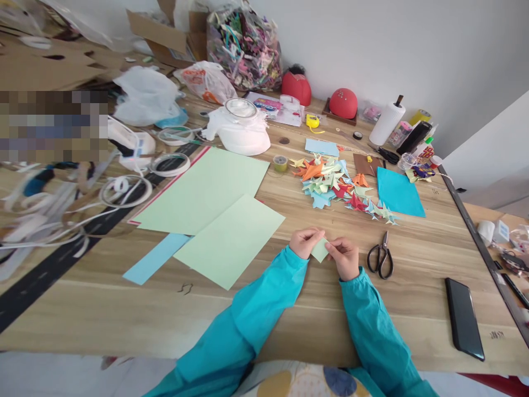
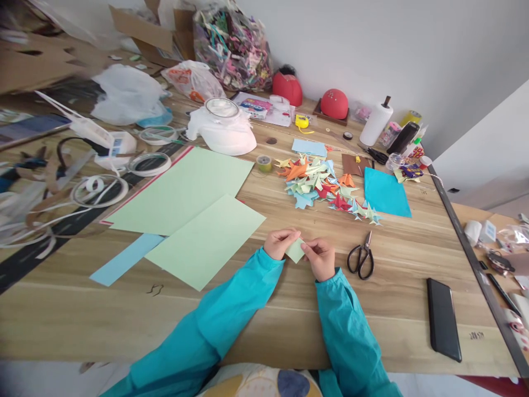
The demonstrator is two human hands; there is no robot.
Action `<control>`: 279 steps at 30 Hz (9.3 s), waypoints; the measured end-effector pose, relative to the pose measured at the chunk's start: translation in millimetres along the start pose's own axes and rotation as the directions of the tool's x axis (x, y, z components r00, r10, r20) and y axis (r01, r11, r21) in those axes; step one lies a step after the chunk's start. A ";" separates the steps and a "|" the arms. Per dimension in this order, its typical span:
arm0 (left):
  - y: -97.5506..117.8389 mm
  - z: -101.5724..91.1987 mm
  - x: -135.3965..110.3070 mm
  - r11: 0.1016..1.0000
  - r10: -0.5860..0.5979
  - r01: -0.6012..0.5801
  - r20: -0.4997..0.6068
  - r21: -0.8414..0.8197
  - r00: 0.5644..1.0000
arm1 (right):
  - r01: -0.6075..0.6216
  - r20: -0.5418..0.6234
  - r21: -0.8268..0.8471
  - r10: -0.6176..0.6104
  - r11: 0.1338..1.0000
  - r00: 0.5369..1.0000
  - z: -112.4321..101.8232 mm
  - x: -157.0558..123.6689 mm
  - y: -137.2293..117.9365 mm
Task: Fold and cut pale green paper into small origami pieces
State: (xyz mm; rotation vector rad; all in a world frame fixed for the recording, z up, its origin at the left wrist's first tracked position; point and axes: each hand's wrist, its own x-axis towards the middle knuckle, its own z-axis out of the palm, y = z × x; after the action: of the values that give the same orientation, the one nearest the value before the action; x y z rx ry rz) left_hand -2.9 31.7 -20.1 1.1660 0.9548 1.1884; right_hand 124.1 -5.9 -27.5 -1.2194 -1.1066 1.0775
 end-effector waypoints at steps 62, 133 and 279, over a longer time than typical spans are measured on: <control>-14.3 11.5 -8.3 0.951 -0.129 0.042 0.273 0.305 0.953 | -0.125 -0.252 0.440 0.257 0.889 0.933 -9.2 17.0 4.1; -15.6 5.3 0.8 0.969 -0.175 0.193 0.122 -0.156 0.977 | -0.131 -0.162 0.238 0.172 0.962 0.972 -11.7 16.0 6.4; -10.4 11.2 -2.4 0.927 -0.316 0.351 0.229 -0.134 0.921 | 0.006 -0.282 0.143 0.034 0.990 0.959 -14.6 16.2 5.9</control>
State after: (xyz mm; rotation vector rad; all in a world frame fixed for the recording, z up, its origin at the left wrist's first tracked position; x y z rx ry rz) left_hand 9.5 27.7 -28.5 0.9202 0.8364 0.8396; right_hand 140.8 8.3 -33.0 -1.2247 -0.7884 0.9401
